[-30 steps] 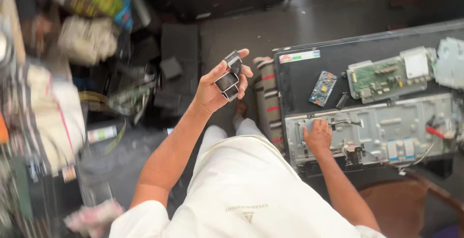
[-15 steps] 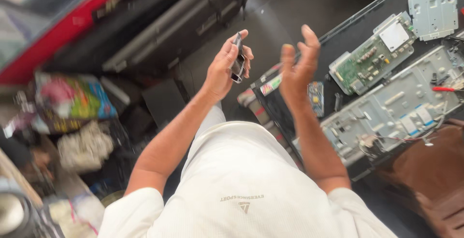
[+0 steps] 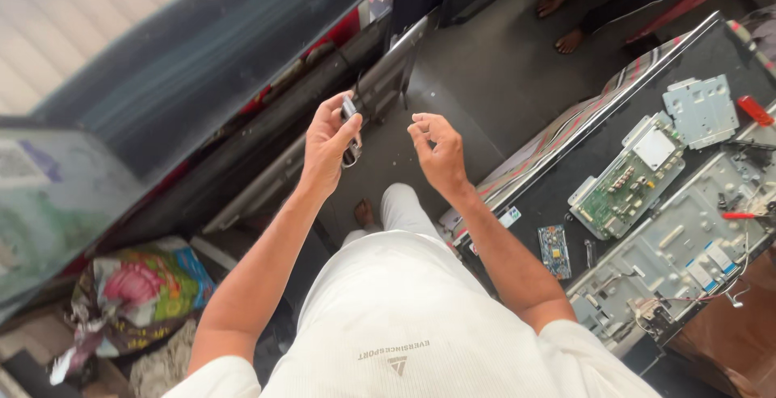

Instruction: The person works on the back of a television, disconnecting cables and removing the main circuit board from the chassis, then handling and repositioning the board and reconnecting wires before fitting a metal cover panel back onto the TV back.

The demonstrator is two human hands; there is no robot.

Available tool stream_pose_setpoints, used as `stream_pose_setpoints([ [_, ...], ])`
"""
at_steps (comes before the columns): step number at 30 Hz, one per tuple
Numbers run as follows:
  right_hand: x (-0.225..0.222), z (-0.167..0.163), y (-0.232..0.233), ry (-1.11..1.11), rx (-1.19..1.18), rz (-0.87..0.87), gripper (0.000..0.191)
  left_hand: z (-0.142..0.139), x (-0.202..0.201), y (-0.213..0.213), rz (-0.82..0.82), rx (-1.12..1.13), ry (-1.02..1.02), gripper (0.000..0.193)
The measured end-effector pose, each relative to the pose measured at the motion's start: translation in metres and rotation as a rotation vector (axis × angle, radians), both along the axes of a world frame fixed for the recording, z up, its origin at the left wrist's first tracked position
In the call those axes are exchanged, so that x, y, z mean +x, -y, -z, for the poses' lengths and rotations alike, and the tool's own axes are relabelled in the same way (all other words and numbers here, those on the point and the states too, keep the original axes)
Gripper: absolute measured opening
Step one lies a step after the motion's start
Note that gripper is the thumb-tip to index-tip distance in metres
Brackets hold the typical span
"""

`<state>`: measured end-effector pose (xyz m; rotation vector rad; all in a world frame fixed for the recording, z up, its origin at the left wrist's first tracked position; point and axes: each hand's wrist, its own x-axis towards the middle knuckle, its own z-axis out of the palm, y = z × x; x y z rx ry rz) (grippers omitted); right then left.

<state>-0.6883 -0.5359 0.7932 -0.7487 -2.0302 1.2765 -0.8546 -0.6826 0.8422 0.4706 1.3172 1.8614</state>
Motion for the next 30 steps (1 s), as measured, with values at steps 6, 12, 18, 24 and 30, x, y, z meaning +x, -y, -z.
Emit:
stream_pose_setpoints([
  [6, -0.063, 0.008, -0.076, 0.006, -0.173, 0.026, 0.022, 0.007, -0.054, -0.022, -0.063, 0.014, 0.048, 0.046],
  [12, -0.138, 0.021, -0.185, -0.023, -0.271, -0.033, 0.024, 0.024, -0.103, -0.081, -0.155, 0.058, 0.029, 0.046],
  [18, -0.220, 0.041, -0.339, 0.035, -0.278, -0.154, 0.024, 0.048, -0.147, -0.211, -0.264, 0.083, 0.054, 0.045],
  [24, -0.284, 0.040, -0.492, 0.064, -0.406, -0.312, 0.028, 0.025, -0.192, -0.380, -0.387, 0.023, 0.092, 0.044],
  [30, -0.326, 0.050, -0.588, 0.206, -0.472, -0.334, 0.021, 0.015, -0.205, -0.474, -0.494, 0.069, 0.147, 0.039],
])
